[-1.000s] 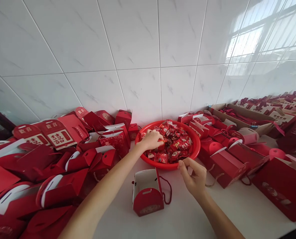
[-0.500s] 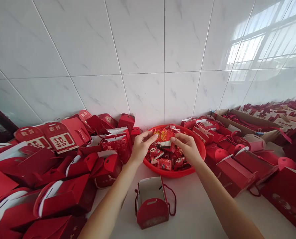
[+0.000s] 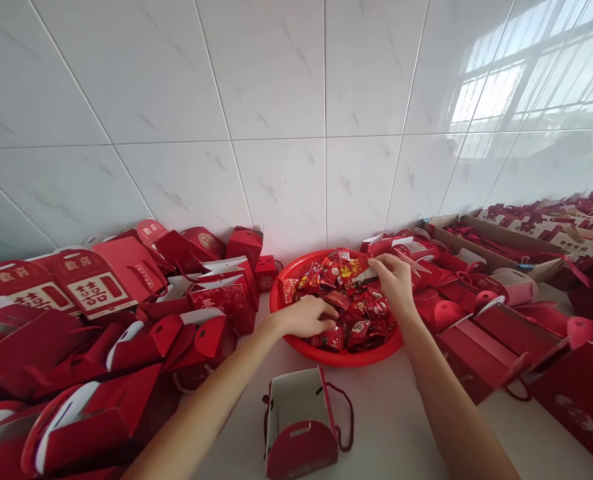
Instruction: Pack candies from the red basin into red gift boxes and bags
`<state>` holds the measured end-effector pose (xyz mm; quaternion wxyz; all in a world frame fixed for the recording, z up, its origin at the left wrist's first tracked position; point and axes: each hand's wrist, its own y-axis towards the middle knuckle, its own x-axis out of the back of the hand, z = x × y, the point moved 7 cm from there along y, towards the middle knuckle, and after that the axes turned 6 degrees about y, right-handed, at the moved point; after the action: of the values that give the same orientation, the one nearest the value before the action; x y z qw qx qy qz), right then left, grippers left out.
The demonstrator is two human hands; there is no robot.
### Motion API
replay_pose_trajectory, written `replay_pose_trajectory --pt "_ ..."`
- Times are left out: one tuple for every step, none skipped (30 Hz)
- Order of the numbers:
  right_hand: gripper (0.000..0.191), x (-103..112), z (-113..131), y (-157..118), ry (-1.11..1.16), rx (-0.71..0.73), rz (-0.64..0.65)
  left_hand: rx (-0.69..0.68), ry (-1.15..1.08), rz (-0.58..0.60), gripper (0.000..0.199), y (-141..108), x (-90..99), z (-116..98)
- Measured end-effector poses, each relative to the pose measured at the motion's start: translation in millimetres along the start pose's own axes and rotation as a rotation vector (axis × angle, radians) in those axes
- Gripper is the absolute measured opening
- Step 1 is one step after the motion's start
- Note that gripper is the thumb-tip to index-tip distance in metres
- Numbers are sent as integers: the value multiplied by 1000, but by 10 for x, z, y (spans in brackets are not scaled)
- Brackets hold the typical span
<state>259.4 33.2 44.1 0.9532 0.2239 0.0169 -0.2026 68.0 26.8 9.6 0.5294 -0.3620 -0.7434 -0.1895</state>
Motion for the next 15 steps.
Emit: replay_pose_trajectory --pt "28 -6 -33 2 -3 -6 5 4 48 23 20 74 -35 -36" --pt "28 -14 -60 2 -6 -12 9 16 83 31 18 147 -57 -62" --pt "29 -19 -81 2 -9 -17 12 34 110 30 16 215 -70 -77" --pt "29 -21 -95 3 -12 -19 13 54 142 28 17 272 -77 -84" --pt "29 -19 -103 5 -15 -20 12 72 172 27 20 318 -81 -85" --pt "29 -13 -108 8 -17 -20 9 87 197 28 23 351 -82 -81" --pt "29 -6 -110 13 -18 -21 6 99 217 32 28 372 -82 -75" --pt "28 0 -112 17 -18 -22 4 107 230 38 33 383 -82 -68" --pt "28 6 -115 22 -18 -24 2 112 239 49 37 385 -84 -61" --pt "28 11 -118 26 -17 -26 0 115 243 60 39 382 -86 -53" --pt "28 15 -121 29 -15 -28 -1 118 244 66 40 376 -86 -45" --pt "28 16 -124 31 -13 -29 -2 122 242 69 39 370 -83 -36" --pt "28 16 -126 32 -10 -31 -3 128 237 72 37 366 -80 -23" --pt "28 15 -128 33 -8 -32 -2 136 227 77 33 363 -79 -7" --pt "28 14 -128 33 -6 -34 0 146 212 86 28 362 -79 14"
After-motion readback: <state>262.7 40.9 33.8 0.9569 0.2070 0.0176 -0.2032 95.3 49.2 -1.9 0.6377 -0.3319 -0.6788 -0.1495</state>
